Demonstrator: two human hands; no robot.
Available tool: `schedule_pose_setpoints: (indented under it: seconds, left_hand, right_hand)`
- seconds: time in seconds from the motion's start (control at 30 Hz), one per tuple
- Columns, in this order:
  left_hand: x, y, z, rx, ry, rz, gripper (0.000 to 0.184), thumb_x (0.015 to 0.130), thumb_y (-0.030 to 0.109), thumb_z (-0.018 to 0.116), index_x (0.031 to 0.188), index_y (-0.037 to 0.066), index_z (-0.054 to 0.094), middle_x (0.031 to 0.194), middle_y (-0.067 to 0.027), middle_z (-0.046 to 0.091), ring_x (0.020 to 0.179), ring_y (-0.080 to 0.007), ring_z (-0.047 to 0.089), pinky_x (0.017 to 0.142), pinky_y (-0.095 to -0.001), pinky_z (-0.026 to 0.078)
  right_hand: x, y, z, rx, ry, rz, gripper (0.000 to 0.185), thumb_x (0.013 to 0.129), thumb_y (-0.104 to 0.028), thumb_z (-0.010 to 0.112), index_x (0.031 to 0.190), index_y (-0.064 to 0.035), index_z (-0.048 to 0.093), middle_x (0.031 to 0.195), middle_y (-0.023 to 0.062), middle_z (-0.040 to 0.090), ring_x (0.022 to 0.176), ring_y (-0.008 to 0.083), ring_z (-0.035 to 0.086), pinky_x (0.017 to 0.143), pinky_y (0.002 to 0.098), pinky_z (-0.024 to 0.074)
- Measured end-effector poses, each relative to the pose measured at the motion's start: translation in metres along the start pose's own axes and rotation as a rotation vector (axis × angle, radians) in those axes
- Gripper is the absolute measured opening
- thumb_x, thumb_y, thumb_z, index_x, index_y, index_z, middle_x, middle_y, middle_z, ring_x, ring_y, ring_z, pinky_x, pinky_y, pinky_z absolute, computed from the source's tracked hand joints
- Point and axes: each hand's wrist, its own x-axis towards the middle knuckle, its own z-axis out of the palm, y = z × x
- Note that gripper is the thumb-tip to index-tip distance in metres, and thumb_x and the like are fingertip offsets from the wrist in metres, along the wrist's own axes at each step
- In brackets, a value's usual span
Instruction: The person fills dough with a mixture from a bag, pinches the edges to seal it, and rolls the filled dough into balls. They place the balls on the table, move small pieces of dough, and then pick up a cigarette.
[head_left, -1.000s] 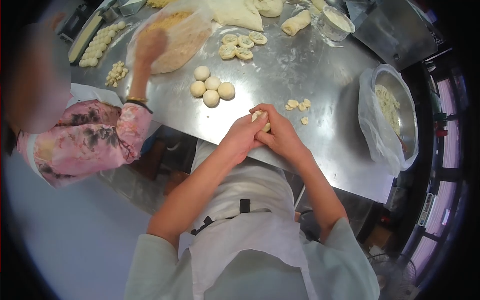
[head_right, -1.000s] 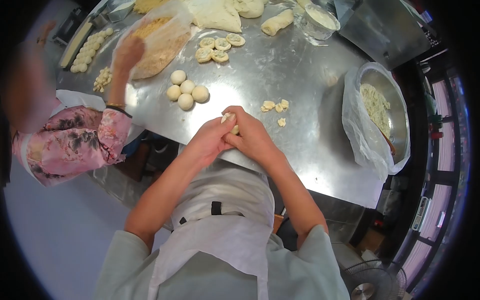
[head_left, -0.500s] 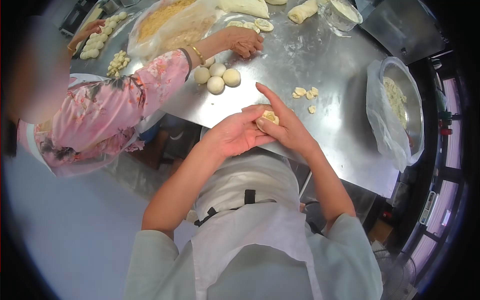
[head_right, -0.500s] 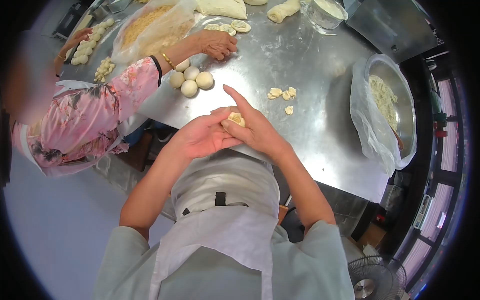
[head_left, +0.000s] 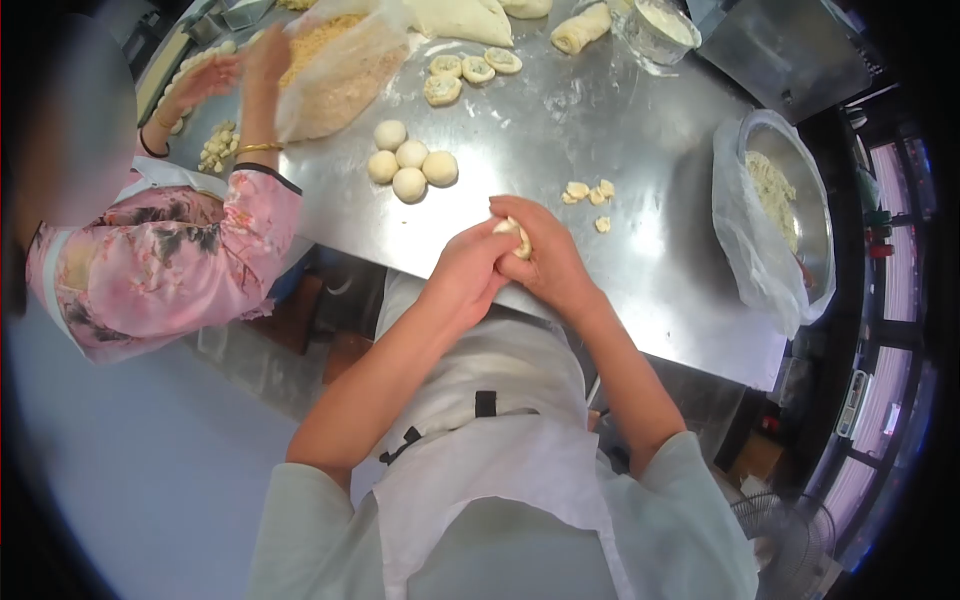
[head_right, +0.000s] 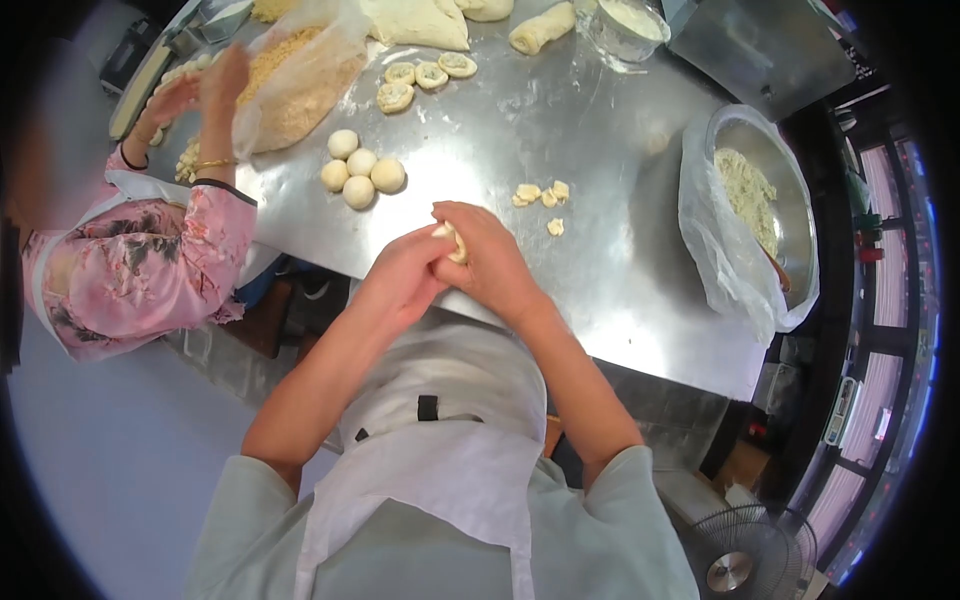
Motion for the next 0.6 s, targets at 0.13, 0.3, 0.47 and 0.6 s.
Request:
schedule_pose_setpoints:
  seconds: [0.13,0.3,0.47,0.6]
  left_hand:
    - [-0.018,0.027,-0.001,0.292,-0.051,-0.064,0.050,0.107,0.035,0.058,0.139,-0.003,0.057,0.126,-0.0108,0.065,0.120,-0.0190,0.062,0.108,-0.0344,0.047]
    - [-0.024,0.035,-0.006,0.408,-0.022,-0.016,0.051,0.109,0.042,0.055,0.136,-0.001,0.059,0.127,-0.0103,0.065,0.123,-0.0180,0.061,0.109,-0.0360,0.046]
    - [-0.027,0.015,0.000,-0.121,0.032,0.077,0.041,0.113,0.034,0.046,0.137,0.003,0.056,0.129,-0.0088,0.062,0.119,-0.0196,0.061,0.108,-0.0390,0.047]
    - [-0.025,-0.007,0.000,-0.147,-0.013,0.203,0.041,0.115,0.033,0.042,0.139,0.003,0.054,0.135,-0.0088,0.059,0.122,-0.0203,0.059,0.108,-0.0413,0.048]
  right_hand:
    - [-0.005,0.006,0.011,0.130,-0.006,0.011,0.057,0.090,-0.021,0.076,0.141,-0.0038,0.058,0.143,0.0180,0.060,0.135,0.0350,0.055,0.112,0.0418,0.0442]
    - [0.003,-0.011,0.026,0.160,0.075,0.009,0.045,0.097,-0.018,0.070,0.139,-0.0014,0.060,0.143,0.0167,0.061,0.137,0.0351,0.053,0.117,0.0442,0.0399]
    - [0.009,-0.012,0.030,0.177,0.239,-0.026,0.022,0.103,-0.012,0.058,0.118,-0.0001,0.069,0.128,0.0132,0.071,0.124,0.0300,0.064,0.117,0.0469,0.0398]
    - [0.017,-0.025,0.031,0.181,0.244,0.007,0.027,0.106,-0.016,0.052,0.118,0.0000,0.069,0.127,0.0128,0.072,0.120,0.0268,0.066,0.116,0.0478,0.0396]
